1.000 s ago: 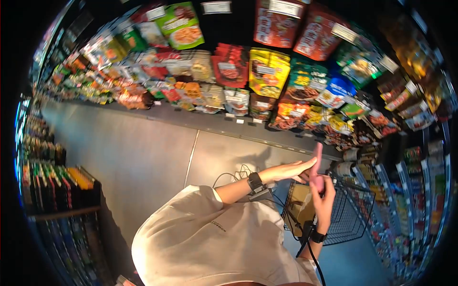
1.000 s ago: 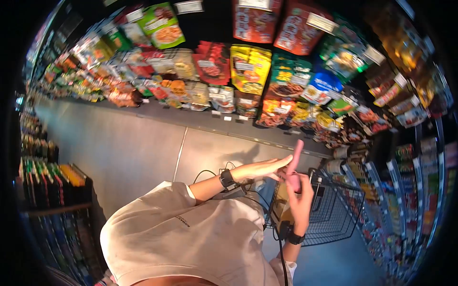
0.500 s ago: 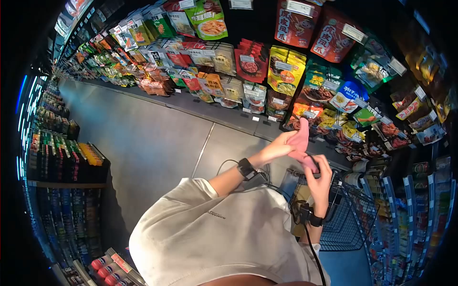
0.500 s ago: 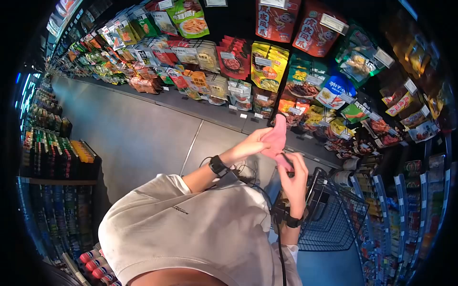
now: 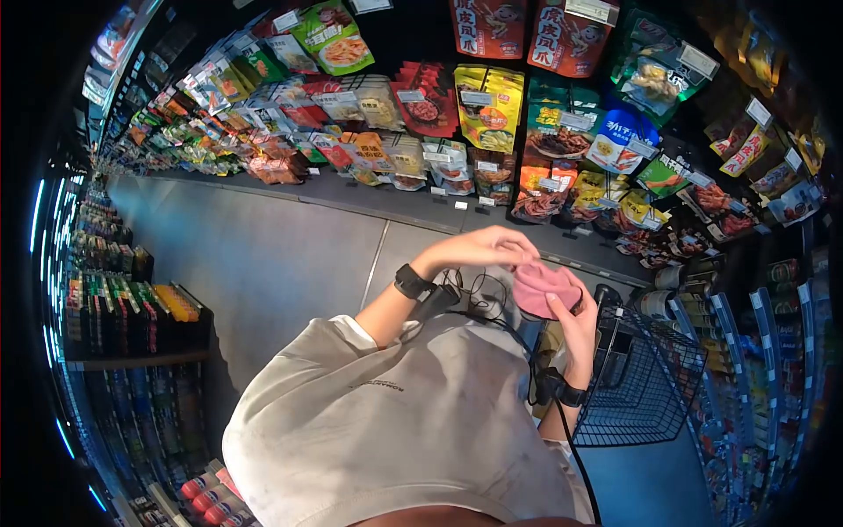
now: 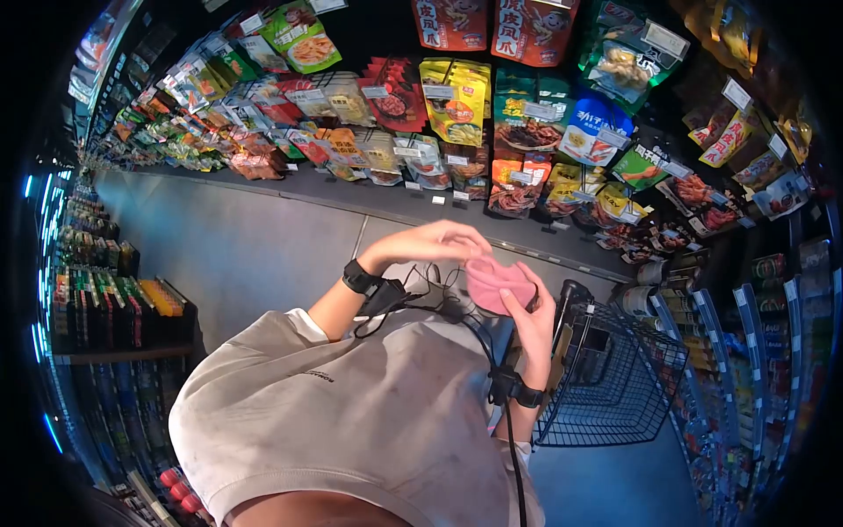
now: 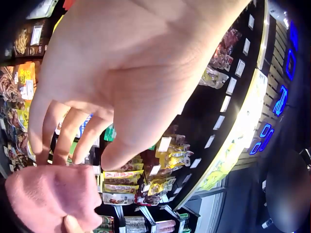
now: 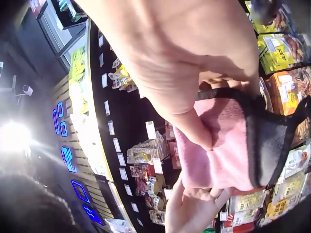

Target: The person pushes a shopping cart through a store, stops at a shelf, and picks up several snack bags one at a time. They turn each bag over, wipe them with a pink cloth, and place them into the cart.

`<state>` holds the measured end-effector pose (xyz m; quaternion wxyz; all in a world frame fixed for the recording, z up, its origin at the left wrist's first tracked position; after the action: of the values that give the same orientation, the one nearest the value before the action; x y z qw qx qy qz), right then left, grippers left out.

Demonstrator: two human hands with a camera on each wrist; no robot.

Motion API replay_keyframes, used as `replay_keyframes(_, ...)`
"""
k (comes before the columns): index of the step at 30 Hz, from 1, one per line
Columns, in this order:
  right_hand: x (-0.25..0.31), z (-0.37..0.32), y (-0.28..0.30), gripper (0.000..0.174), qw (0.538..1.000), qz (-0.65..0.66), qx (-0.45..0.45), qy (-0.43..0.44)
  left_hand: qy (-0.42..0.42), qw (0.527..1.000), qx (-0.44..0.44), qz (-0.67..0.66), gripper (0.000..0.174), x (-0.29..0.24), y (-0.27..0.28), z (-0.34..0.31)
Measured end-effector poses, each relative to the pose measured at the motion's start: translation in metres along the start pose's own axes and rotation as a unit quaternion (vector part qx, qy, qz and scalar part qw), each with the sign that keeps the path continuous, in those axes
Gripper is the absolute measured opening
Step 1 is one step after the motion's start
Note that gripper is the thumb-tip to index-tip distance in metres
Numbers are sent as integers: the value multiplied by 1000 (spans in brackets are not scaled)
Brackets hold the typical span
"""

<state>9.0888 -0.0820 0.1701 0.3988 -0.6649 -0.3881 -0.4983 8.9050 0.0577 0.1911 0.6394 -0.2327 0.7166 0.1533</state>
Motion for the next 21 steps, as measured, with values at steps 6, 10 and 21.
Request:
replay_keyframes(6, -25, 20, 26, 33, 987, -47, -156, -10, 55, 950, -295, -88, 27, 68, 150, 65)
replay_keyframes(10, -20, 29, 22, 31, 965, -83, -244, 43, -62, 884, -459, -62, 34, 127, 265, 109)
replay_keyframes(21, -8, 59, -81, 46, 940, -102, -326, 4, -181, 846, -499, 37, 65, 119, 376, 184)
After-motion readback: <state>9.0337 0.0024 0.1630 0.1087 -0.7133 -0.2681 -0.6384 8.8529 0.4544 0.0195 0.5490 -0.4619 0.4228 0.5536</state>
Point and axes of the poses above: each hand's wrist, its own z-axis towards the middle knuckle, its own y-axis out of the back of the hand, x = y × z, the point moved 4 cm from there along z, towards the middle knuckle, and after that the axes turned 6 degrees about -x, right-handed, at the moved point
